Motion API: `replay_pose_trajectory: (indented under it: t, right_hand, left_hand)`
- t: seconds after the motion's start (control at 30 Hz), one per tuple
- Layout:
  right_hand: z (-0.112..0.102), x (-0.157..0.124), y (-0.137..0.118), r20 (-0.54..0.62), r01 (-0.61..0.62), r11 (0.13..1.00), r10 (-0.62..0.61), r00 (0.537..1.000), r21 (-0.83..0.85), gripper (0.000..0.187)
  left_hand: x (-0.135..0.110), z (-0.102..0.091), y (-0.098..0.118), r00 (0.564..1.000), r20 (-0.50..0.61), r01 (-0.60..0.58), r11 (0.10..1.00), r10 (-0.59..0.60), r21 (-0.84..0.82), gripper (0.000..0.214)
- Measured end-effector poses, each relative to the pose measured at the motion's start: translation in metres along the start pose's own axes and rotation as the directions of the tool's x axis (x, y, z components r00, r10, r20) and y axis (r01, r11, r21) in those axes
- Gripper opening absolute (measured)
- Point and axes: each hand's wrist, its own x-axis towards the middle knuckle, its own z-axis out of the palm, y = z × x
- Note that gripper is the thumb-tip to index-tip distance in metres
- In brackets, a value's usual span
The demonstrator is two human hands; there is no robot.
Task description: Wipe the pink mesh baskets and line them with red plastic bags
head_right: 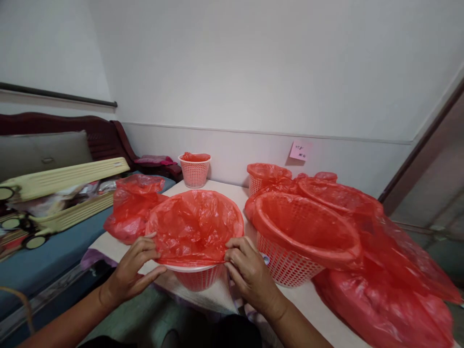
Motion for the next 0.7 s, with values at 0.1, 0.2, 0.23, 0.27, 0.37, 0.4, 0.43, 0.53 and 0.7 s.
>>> replay_pose_trajectory:
  t: [0.1,0.2,0.23,0.27,0.37,0.4,0.43,0.53,0.7]
  right_hand:
    - [0.004,-0.001,0.002,-0.014,0.017,0.998,-0.018,1.0,-0.053,0.015]
    - [0.006,-0.001,0.004,-0.051,0.031,0.995,-0.036,0.998,-0.096,0.016]
    - [0.007,-0.001,0.006,-0.056,0.041,0.993,-0.047,0.997,-0.107,0.016]
    - [0.007,-0.001,0.007,-0.056,0.056,0.992,-0.063,0.996,-0.117,0.016]
    - [0.008,-0.003,0.013,-0.027,0.105,0.982,-0.111,0.993,-0.156,0.018]
    - [0.008,-0.004,0.015,-0.015,0.118,0.978,-0.122,0.992,-0.175,0.019]
    - [0.009,-0.005,0.017,-0.005,0.123,0.973,-0.126,0.992,-0.195,0.019]
    - [0.01,-0.008,0.021,-0.011,0.111,0.961,-0.117,0.993,-0.252,0.018]
    - [0.01,-0.011,0.02,-0.002,0.106,0.93,-0.115,0.993,-0.352,0.026]
  left_hand:
    - [0.0,0.003,0.0,1.0,-0.019,0.004,0.999,-0.003,0.033,0.032]
    - [0.002,0.004,0.0,1.0,-0.02,-0.003,0.998,0.004,0.057,0.028]
    - [0.001,0.004,-0.001,1.0,-0.011,-0.008,0.998,0.009,0.066,0.026]
    - [0.0,0.005,-0.003,1.0,-0.002,-0.01,0.997,0.01,0.073,0.025]
    - [-0.005,0.006,-0.008,1.0,-0.004,-0.029,0.995,0.029,0.093,0.023]
    - [-0.007,0.007,-0.009,0.999,-0.017,-0.035,0.994,0.037,0.103,0.023]
    - [-0.008,0.007,-0.01,0.999,-0.033,-0.038,0.993,0.042,0.116,0.024]
    - [-0.008,0.007,-0.009,0.997,-0.066,-0.02,0.989,0.03,0.147,0.024]
    - [-0.011,0.007,-0.004,0.991,-0.055,0.128,0.979,-0.12,0.16,0.03]
